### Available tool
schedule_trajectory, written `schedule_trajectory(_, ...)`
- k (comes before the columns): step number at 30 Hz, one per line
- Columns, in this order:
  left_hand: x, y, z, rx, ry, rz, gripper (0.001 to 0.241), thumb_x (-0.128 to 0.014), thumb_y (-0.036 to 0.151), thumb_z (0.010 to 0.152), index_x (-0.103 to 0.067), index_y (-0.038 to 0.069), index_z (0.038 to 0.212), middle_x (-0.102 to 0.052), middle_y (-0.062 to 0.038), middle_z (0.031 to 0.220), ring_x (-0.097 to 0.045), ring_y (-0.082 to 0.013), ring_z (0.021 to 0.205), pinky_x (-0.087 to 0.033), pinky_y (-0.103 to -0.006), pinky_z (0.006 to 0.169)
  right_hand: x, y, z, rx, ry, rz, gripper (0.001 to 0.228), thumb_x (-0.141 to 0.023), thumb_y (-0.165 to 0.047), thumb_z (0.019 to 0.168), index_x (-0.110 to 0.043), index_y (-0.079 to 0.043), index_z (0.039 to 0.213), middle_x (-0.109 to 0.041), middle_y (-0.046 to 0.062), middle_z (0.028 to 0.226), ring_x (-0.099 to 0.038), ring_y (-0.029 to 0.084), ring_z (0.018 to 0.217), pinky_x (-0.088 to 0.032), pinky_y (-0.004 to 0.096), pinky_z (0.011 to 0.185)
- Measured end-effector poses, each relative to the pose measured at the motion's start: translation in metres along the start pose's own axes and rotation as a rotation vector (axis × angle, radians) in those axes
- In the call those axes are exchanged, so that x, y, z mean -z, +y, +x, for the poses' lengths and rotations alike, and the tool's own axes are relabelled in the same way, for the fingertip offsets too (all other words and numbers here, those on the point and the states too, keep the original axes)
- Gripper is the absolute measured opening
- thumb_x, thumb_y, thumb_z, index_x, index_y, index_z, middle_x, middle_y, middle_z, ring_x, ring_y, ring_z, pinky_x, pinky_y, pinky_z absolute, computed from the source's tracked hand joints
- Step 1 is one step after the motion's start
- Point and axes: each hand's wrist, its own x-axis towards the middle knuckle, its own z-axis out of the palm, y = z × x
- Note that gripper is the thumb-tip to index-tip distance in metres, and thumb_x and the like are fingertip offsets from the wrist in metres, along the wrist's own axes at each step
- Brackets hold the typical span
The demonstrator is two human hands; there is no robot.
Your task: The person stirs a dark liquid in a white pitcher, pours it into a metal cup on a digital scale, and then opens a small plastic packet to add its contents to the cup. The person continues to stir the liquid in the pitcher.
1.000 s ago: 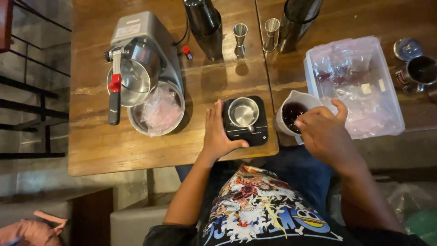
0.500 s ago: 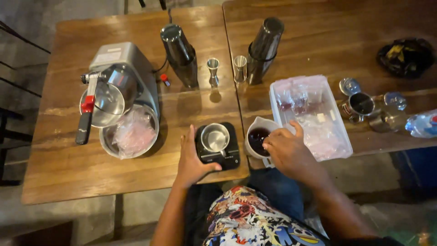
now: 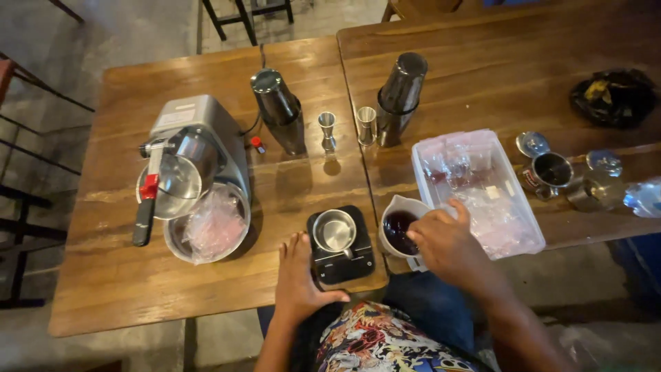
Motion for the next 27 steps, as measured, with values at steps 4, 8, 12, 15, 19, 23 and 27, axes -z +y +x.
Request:
schedule_trajectory(4,-0.012,-0.006,0.0,-0.024,-0.04,0.16,0.173,-0.072,0.11,0.06,-0.016,-0.003,0.178,-0.018,-0.026,0.187,-0.009,-0.0469,0.174,-0.001,-0.0674,0.139,-0.026,0.009,-0.003,-0.019,0.159,-0.061,0.011,-0.068,-0.018,0.108,-0.079,-0.018,0.111,-0.081,-0.007,0.102,-0.074,0.022,0.108,-0.029,0.065,0.129)
schedule_trajectory(8,-0.011,-0.002,0.005,-0.05,-0.059,0.275,0.171,-0.07,0.114,0.064,-0.018,-0.002,0.179,-0.018,-0.026,0.187,-0.006,-0.0468,0.174,0.004,-0.0664,0.139,-0.03,0.016,-0.012,-0.153,-0.027,0.124,0.036,-0.052,-0.03,0.114,-0.083,-0.014,0.123,-0.088,0.002,0.121,-0.078,0.021,0.123,-0.025,0.06,0.135)
schedule_trajectory(12,-0.015,-0.004,0.005,-0.04,-0.034,0.258,0.164,-0.071,0.11,0.07,-0.017,0.0,0.18,-0.019,-0.026,0.187,-0.007,-0.0476,0.174,0.003,-0.0659,0.139,-0.014,0.009,-0.009,-0.136,-0.024,0.13,0.026,-0.057,-0.027,0.111,-0.079,-0.02,0.1,-0.083,-0.006,0.096,-0.08,0.017,0.104,-0.025,0.058,0.133)
schedule_trajectory(15,-0.013,-0.002,0.005,-0.015,-0.065,0.232,0.162,-0.073,0.105,0.074,-0.012,-0.001,0.181,-0.017,-0.024,0.189,-0.007,-0.045,0.175,0.004,-0.0656,0.139,-0.015,0.005,-0.002,-0.165,-0.061,-0.096,0.022,-0.059,-0.02,0.11,-0.078,-0.022,0.099,-0.076,-0.007,0.086,-0.077,0.02,0.103,-0.025,0.061,0.138)
schedule_trajectory(19,-0.01,0.001,0.003,-0.038,-0.022,0.199,0.162,-0.071,0.104,0.071,-0.015,-0.002,0.18,-0.023,-0.026,0.187,-0.01,-0.0467,0.175,0.004,-0.0672,0.139,-0.018,0.001,0.0,-0.104,0.041,0.03,0.02,-0.062,-0.021,0.11,-0.082,-0.016,0.112,-0.086,-0.001,0.109,-0.078,0.02,0.117,-0.029,0.062,0.135)
schedule_trajectory(23,-0.003,0.007,0.005,-0.028,-0.051,0.215,0.162,-0.069,0.105,0.07,-0.015,-0.002,0.18,-0.021,-0.026,0.187,-0.009,-0.0464,0.174,0.005,-0.0671,0.139,-0.023,0.016,-0.014,-0.084,-0.005,0.128,0.027,-0.058,-0.027,0.111,-0.082,-0.017,0.107,-0.088,-0.003,0.107,-0.08,0.02,0.116,-0.022,0.062,0.14)
schedule_trajectory(27,-0.001,0.009,0.007,-0.008,-0.062,0.208,0.162,-0.068,0.104,0.07,-0.013,-0.002,0.18,-0.022,-0.026,0.186,-0.009,-0.0469,0.174,0.006,-0.0668,0.139,-0.011,0.005,-0.004,-0.089,0.058,-0.031,0.02,-0.065,-0.021,0.106,-0.078,-0.017,0.092,-0.082,-0.003,0.091,-0.078,0.019,0.101,-0.026,0.065,0.136)
